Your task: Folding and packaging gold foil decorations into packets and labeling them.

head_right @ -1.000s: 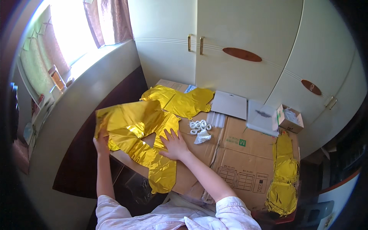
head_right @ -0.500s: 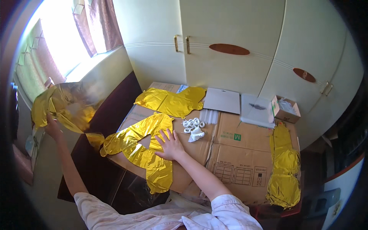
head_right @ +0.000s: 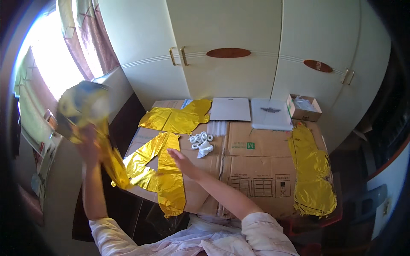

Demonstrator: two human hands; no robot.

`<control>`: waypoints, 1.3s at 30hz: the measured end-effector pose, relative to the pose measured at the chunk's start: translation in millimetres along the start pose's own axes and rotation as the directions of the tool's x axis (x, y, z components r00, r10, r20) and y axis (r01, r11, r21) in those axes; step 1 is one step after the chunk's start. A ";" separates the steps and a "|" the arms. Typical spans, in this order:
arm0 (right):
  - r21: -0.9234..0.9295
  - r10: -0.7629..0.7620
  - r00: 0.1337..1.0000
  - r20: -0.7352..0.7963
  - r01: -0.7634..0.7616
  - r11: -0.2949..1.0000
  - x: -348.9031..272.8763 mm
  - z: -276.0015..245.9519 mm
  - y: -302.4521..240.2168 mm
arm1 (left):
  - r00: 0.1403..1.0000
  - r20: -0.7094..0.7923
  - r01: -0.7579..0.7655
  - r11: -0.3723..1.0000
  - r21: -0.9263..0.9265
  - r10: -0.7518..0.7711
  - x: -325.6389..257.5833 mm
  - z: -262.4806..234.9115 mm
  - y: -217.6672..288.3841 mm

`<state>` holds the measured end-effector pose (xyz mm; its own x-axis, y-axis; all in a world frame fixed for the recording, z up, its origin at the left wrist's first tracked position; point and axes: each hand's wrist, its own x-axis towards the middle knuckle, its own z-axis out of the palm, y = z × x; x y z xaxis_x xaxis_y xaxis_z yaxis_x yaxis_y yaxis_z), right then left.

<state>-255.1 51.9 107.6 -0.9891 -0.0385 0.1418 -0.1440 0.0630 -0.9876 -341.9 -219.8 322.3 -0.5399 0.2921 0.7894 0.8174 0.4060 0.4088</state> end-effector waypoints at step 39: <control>-0.892 -0.249 0.946 -0.208 -0.080 0.445 -209.1 -184.5 -46.6 | 0.829 0.519 -0.269 0.962 0.046 0.207 -121.0 316.8 73.3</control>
<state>-46.9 241.0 136.4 -0.9059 0.1558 0.3938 -0.0111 0.9208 -0.3900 -280.3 48.9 111.6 -0.3828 0.7760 0.5013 0.9223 0.3520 0.1595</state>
